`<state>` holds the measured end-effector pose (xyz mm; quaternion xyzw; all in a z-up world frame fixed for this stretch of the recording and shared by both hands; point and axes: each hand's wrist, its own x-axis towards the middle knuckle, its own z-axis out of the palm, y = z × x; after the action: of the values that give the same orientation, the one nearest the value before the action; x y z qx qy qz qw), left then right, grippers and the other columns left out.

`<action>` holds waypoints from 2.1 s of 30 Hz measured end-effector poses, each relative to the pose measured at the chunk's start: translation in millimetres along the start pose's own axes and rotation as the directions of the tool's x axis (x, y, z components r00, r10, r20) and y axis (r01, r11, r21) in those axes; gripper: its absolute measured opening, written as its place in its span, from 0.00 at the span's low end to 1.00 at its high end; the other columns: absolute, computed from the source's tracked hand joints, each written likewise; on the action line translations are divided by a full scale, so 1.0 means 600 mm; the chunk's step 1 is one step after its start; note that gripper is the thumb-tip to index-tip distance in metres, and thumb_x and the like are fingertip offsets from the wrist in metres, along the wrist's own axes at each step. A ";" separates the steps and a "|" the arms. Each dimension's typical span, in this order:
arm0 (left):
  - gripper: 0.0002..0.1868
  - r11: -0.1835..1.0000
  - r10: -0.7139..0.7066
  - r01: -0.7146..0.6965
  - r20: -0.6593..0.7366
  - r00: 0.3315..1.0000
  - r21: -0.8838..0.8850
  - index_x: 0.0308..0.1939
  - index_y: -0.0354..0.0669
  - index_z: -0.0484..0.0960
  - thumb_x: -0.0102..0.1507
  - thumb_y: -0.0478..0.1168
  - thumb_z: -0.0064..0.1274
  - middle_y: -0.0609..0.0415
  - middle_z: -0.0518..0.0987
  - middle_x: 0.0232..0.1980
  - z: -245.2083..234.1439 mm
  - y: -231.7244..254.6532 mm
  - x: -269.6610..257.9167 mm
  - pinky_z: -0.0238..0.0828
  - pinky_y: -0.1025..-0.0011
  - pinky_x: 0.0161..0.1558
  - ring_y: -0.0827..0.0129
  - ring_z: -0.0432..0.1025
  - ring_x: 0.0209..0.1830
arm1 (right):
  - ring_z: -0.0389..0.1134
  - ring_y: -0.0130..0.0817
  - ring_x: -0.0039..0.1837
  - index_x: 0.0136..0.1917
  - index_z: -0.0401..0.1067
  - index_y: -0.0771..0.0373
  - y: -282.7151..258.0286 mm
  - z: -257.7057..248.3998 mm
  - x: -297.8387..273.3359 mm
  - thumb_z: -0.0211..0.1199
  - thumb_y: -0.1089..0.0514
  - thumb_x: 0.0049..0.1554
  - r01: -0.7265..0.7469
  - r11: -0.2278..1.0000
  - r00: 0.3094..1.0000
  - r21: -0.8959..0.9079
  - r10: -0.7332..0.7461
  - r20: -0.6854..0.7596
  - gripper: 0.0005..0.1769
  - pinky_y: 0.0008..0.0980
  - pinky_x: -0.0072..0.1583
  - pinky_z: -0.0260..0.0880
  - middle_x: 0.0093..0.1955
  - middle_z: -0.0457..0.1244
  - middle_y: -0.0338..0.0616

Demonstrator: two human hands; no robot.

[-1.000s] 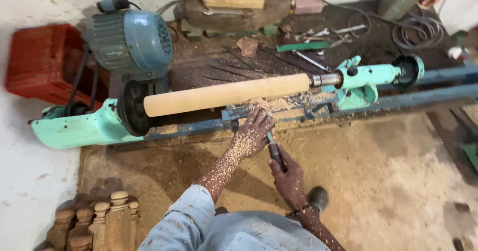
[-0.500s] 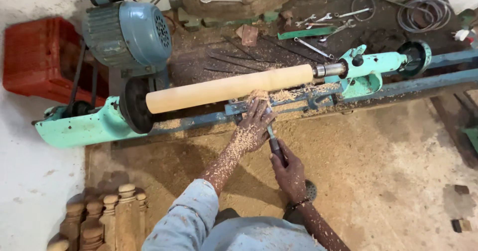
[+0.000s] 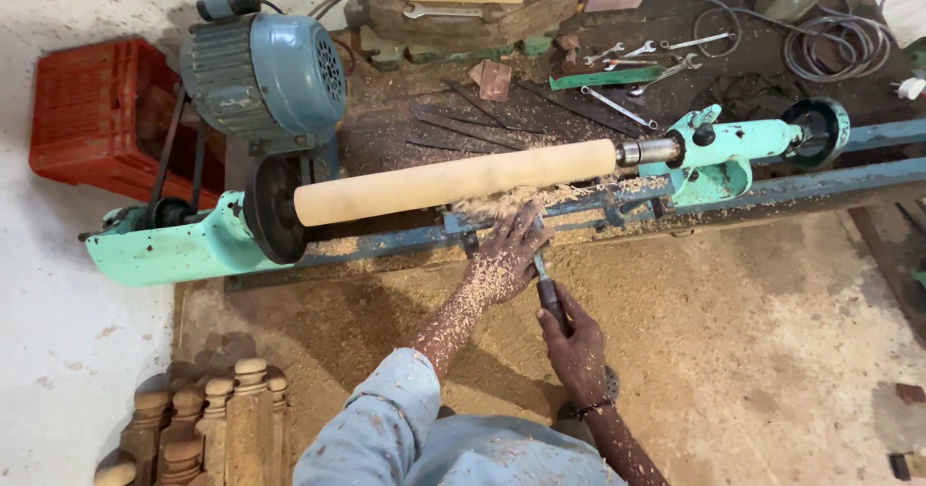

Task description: The person shapes a piece of wood on a lathe using a chisel and measures the diameter with calipers.

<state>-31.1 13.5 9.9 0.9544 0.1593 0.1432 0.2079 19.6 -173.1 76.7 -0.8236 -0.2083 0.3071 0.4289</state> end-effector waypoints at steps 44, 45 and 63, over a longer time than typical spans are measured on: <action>0.34 0.991 0.009 -0.016 0.047 0.999 0.134 0.75 0.47 0.64 0.67 0.52 0.50 0.28 0.40 0.82 0.023 -0.021 -0.022 0.34 0.42 0.81 0.33 0.32 0.83 | 0.59 0.25 0.26 0.77 0.64 0.47 -0.042 0.001 -0.016 0.64 0.56 0.58 -0.212 0.967 0.972 0.139 0.194 0.133 0.34 0.30 0.28 0.61 0.29 0.61 0.37; 0.33 0.993 -0.001 -0.005 0.048 0.999 0.117 0.75 0.48 0.65 0.67 0.52 0.50 0.28 0.41 0.82 0.019 -0.020 -0.021 0.34 0.42 0.80 0.33 0.33 0.83 | 0.59 0.25 0.26 0.77 0.64 0.47 -0.043 0.002 -0.015 0.64 0.56 0.58 -0.209 0.966 0.973 0.151 0.190 0.132 0.34 0.30 0.28 0.61 0.29 0.61 0.37; 0.38 0.980 -0.023 0.012 0.056 0.998 0.200 0.76 0.52 0.61 0.63 0.48 0.57 0.30 0.41 0.83 0.022 -0.047 -0.045 0.36 0.45 0.81 0.36 0.34 0.84 | 0.56 0.23 0.27 0.77 0.65 0.49 -0.036 0.038 -0.027 0.63 0.56 0.58 -0.176 0.956 0.976 0.236 0.138 0.167 0.33 0.28 0.28 0.58 0.30 0.60 0.35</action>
<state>-58.1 23.1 -19.8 0.9728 0.1751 0.0967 0.1169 -9.8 -157.9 89.9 -0.7520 -0.1331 0.4244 0.4864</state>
